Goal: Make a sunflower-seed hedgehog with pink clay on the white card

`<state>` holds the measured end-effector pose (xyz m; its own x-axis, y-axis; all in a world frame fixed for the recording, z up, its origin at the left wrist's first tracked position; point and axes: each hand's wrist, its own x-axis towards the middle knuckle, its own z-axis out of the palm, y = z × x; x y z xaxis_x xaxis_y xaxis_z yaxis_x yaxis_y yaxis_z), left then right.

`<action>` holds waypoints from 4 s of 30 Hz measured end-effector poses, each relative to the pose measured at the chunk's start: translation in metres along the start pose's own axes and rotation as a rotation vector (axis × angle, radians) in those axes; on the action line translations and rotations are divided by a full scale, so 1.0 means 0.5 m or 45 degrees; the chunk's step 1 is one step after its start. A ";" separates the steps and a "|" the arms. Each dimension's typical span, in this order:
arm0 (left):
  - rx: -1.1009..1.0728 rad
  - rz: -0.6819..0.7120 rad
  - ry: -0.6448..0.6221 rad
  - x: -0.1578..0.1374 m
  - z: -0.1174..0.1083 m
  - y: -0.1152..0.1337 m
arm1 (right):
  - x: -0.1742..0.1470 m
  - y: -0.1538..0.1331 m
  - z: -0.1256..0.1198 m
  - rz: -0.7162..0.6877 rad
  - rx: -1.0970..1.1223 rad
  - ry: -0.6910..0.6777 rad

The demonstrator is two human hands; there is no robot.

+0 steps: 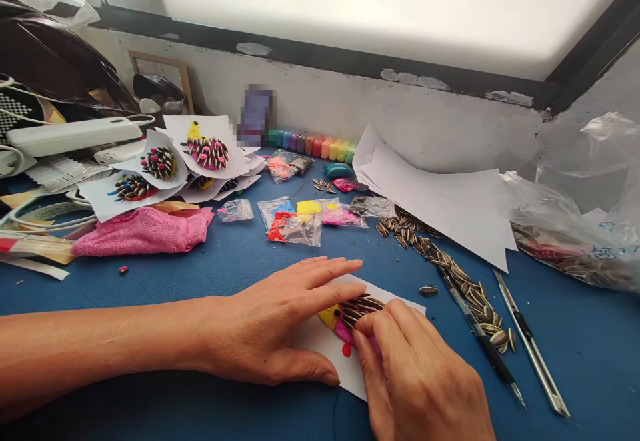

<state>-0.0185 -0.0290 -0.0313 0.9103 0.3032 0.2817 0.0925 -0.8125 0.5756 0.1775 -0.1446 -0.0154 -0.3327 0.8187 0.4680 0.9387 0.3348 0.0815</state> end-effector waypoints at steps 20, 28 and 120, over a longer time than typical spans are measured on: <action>-0.017 -0.036 -0.030 0.000 0.001 0.001 | -0.013 0.041 -0.012 0.324 -0.040 0.108; -0.042 -0.045 -0.049 0.003 -0.005 0.008 | -0.002 0.123 -0.031 0.390 -0.181 0.017; 0.477 0.353 0.347 -0.004 0.003 0.019 | 0.005 -0.022 -0.007 0.010 0.162 0.053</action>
<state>-0.0189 -0.0378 -0.0275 0.7880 0.1297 0.6018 0.0463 -0.9873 0.1523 0.1668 -0.1478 -0.0123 -0.3186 0.8026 0.5043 0.9216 0.3867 -0.0333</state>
